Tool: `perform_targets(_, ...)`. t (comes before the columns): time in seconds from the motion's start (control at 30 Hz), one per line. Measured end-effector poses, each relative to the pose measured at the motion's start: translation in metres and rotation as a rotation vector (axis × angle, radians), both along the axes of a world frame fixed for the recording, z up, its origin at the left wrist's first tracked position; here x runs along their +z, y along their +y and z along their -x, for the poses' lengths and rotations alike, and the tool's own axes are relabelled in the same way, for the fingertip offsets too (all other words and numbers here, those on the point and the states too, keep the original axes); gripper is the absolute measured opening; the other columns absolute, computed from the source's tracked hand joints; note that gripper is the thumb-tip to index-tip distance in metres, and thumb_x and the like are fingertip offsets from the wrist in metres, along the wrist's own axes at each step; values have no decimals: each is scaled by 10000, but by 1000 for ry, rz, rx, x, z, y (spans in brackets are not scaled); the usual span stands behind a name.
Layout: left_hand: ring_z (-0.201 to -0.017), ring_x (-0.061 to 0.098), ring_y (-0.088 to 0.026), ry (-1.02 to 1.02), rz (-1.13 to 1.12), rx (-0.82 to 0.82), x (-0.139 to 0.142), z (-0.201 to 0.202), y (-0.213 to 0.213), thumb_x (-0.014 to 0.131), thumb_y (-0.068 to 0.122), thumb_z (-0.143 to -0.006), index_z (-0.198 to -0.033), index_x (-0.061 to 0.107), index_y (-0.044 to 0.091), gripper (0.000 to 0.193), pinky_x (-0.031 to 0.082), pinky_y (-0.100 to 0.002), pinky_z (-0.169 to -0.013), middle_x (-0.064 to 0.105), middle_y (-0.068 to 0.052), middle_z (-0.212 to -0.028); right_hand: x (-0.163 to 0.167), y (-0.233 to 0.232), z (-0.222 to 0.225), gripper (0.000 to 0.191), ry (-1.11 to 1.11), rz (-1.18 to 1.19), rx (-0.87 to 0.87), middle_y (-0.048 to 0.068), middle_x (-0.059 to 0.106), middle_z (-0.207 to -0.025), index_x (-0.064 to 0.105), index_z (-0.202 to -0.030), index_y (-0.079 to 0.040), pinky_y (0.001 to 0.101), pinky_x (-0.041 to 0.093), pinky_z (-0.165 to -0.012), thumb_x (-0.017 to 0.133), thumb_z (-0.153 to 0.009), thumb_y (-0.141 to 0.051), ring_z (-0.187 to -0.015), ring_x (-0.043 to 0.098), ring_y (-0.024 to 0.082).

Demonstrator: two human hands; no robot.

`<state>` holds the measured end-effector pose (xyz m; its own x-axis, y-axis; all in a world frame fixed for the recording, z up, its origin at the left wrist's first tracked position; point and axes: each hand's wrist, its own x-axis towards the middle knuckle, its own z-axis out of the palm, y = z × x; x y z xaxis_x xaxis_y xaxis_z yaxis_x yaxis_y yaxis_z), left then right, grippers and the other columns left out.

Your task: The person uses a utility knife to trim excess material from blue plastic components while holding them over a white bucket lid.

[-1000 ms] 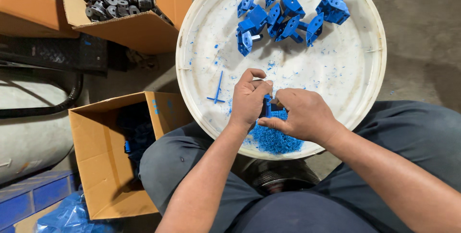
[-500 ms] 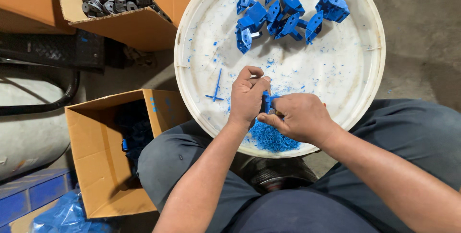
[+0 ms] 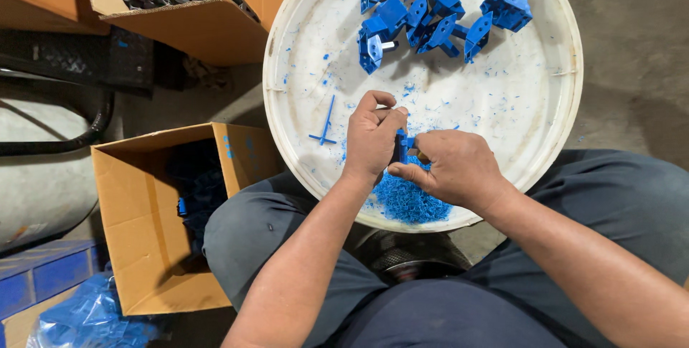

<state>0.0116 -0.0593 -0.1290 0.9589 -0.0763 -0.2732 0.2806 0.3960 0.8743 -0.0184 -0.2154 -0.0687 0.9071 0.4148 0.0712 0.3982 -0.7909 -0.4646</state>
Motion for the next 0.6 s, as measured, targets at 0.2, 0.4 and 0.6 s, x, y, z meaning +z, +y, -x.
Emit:
perform_targets(0.2, -638, 541, -69, -3, 5, 0, 1, 0, 1, 645, 34, -940, -1085, 530, 6, 187, 424, -239, -574, 637, -51, -706, -2, 1, 1, 573, -47, 18, 30, 81, 598, -603, 604, -616, -104, 455, 479, -547, 689, -844, -622, -617, 638, 320)
perform_targets(0.4, -631, 540, -68, 9, -11, 46, 3, 1, 1, 656, 54, -946, -1071, 526, 8, 187, 414, -239, -558, 636, -40, -715, 1, 2, 4, 487, -103, -65, 33, 59, 611, -604, 607, -620, -109, 441, 480, -539, 777, -813, -522, -616, 647, 296)
perform_targets(0.6, -665, 520, -53, -18, -176, 158, 2, 4, 1, 699, 99, -950, -1093, 538, 12, 232, 421, -229, -582, 630, -40, -771, 0, 1, 0, 366, 161, -304, -93, 104, 658, -692, 703, -945, -60, 385, 494, -556, 798, -814, -388, -602, 647, 287)
